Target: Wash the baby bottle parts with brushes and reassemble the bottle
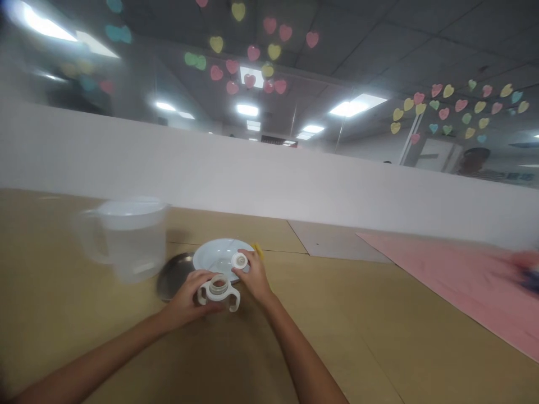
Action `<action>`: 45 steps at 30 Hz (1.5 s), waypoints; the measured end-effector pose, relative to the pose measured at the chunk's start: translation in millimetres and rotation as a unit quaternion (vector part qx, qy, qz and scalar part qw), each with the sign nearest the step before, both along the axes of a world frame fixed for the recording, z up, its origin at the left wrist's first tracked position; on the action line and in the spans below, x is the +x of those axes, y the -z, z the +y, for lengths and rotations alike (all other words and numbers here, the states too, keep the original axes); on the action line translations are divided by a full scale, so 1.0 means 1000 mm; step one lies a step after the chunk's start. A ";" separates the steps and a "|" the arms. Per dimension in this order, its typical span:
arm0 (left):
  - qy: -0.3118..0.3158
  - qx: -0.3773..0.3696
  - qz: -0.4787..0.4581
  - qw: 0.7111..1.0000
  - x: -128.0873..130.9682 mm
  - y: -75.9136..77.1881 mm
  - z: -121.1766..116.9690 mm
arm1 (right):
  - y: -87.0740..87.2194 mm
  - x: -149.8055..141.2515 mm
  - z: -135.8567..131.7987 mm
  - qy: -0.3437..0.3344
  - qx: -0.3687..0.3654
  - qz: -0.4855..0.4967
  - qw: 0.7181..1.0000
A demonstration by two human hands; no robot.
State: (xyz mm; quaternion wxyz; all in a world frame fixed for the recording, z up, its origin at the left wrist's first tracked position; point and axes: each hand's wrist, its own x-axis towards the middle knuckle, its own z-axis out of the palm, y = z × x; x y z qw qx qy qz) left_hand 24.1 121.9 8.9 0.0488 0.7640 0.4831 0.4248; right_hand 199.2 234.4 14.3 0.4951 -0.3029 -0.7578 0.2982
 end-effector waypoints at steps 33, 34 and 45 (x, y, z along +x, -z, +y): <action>0.034 0.380 0.054 0.923 -0.002 0.006 -0.004 | -0.035 -0.017 -0.107 0.030 0.454 -0.067 0.888; 0.030 0.380 0.059 0.923 -0.003 0.006 -0.004 | -0.035 -0.017 -0.106 0.022 0.445 -0.075 0.892; 0.055 0.340 0.073 0.936 -0.003 -0.001 -0.013 | -0.027 -0.014 -0.102 -0.060 0.334 -0.081 0.937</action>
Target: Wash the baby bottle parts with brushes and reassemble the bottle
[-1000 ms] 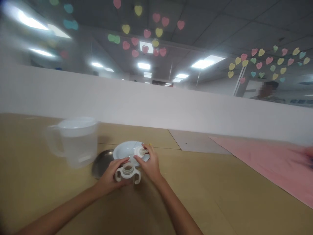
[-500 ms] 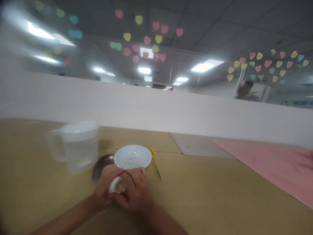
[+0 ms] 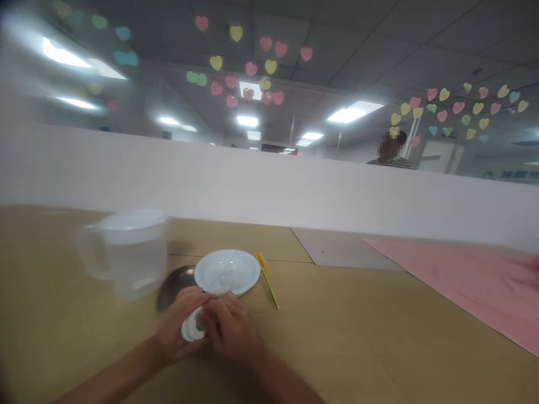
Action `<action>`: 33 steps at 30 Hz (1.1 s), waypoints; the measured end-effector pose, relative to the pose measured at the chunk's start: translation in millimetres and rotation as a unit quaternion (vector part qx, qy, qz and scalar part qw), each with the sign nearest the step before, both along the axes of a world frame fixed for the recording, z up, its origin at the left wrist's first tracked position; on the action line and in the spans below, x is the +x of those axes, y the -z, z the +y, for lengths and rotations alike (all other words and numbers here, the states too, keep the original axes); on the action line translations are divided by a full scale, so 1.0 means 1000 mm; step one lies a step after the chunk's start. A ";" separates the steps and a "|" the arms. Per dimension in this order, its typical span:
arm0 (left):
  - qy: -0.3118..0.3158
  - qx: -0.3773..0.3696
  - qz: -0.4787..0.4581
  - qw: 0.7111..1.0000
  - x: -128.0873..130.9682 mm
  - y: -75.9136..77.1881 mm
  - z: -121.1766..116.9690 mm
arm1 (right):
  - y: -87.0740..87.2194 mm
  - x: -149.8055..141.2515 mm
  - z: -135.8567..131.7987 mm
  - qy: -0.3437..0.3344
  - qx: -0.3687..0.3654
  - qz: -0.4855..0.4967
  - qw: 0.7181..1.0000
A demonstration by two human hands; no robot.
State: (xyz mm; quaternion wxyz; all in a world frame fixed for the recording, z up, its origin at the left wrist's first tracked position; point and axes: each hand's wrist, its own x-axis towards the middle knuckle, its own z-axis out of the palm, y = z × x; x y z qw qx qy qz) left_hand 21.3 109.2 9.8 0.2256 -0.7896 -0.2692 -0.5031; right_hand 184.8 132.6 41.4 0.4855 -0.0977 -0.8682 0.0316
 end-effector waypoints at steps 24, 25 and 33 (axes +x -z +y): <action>-0.037 -0.076 -0.196 0.977 -0.016 -0.011 0.007 | 0.013 0.012 0.013 0.092 -0.158 0.308 0.934; -0.087 -0.093 -0.221 0.967 -0.020 -0.012 0.011 | 0.010 0.012 0.019 0.120 -0.179 0.319 0.923; -0.222 -0.240 -0.236 0.915 -0.037 -0.006 0.039 | 0.012 0.013 0.066 0.229 -0.250 0.144 0.930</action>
